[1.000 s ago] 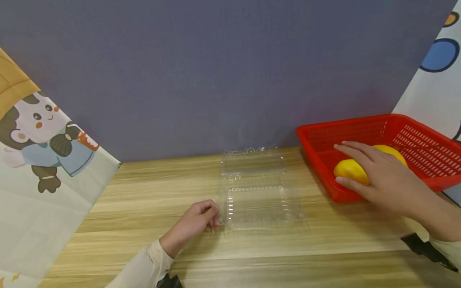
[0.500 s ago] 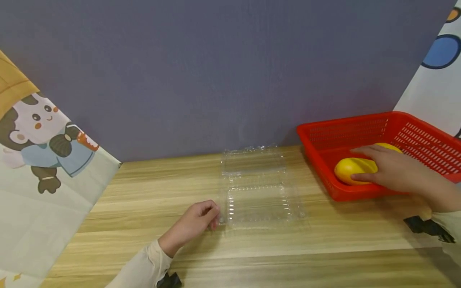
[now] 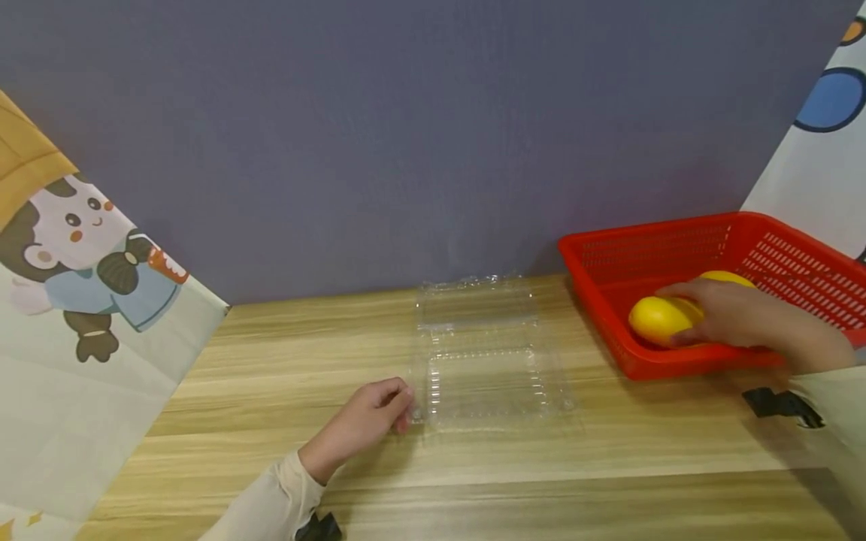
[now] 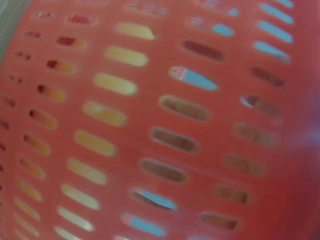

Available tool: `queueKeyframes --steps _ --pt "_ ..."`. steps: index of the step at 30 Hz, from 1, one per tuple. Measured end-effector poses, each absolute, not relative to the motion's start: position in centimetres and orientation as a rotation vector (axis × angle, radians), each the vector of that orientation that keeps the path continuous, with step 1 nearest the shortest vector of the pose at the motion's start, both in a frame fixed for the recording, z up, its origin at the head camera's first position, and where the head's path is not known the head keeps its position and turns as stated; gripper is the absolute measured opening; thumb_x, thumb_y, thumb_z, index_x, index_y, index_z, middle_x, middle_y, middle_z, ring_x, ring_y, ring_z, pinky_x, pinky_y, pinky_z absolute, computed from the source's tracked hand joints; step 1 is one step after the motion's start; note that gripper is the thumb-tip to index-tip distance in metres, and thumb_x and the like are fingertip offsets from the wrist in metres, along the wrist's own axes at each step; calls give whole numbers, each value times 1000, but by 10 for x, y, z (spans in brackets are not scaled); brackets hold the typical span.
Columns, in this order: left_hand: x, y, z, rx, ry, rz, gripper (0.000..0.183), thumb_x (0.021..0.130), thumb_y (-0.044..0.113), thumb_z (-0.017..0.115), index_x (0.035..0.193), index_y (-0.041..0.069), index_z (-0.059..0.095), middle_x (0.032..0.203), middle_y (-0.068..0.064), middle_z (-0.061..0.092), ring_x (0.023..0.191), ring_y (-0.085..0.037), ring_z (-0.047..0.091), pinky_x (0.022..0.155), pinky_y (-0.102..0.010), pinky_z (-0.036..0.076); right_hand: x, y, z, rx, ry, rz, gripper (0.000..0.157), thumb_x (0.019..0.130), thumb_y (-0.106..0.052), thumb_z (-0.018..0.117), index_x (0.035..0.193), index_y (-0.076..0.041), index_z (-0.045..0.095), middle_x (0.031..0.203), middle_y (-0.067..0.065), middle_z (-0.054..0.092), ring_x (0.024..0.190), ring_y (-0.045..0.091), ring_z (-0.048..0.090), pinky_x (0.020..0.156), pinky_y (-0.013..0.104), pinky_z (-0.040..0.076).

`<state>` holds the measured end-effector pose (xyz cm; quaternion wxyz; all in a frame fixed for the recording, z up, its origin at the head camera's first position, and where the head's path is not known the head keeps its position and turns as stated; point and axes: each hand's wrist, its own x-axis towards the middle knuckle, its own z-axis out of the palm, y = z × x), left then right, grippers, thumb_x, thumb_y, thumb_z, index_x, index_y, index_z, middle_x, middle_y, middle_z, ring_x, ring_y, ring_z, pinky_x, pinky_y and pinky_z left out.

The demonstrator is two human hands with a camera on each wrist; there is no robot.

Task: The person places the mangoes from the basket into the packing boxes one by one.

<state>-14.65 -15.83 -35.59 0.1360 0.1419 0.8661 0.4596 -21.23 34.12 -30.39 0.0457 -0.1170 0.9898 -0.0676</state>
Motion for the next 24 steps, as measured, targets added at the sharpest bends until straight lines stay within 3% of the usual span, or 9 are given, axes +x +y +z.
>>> queueKeyframes --steps 6,15,24 --pt "-146 -158 -356 412 2496 1328 27 106 16 46 85 5 59 73 -3 61 68 -17 57 61 -28 51 -218 342 -307 -347 3000 -218 86 66 -48 86 135 -6 57 122 30 63 104 43 58 86 69 45" --pt "-147 -159 -357 444 2512 1311 29 106 17 45 84 5 60 73 -3 61 68 -15 58 62 -28 52 -222 344 -309 -330 2994 -257 87 64 -50 86 135 -8 58 115 24 66 97 35 60 82 63 47" --pt "-148 -160 -359 457 2528 1297 29 106 16 45 83 6 60 73 -3 61 68 -16 59 61 -28 52 -224 346 -311 -337 2970 -248 81 68 -33 87 137 -5 55 108 20 68 91 33 60 80 62 48"
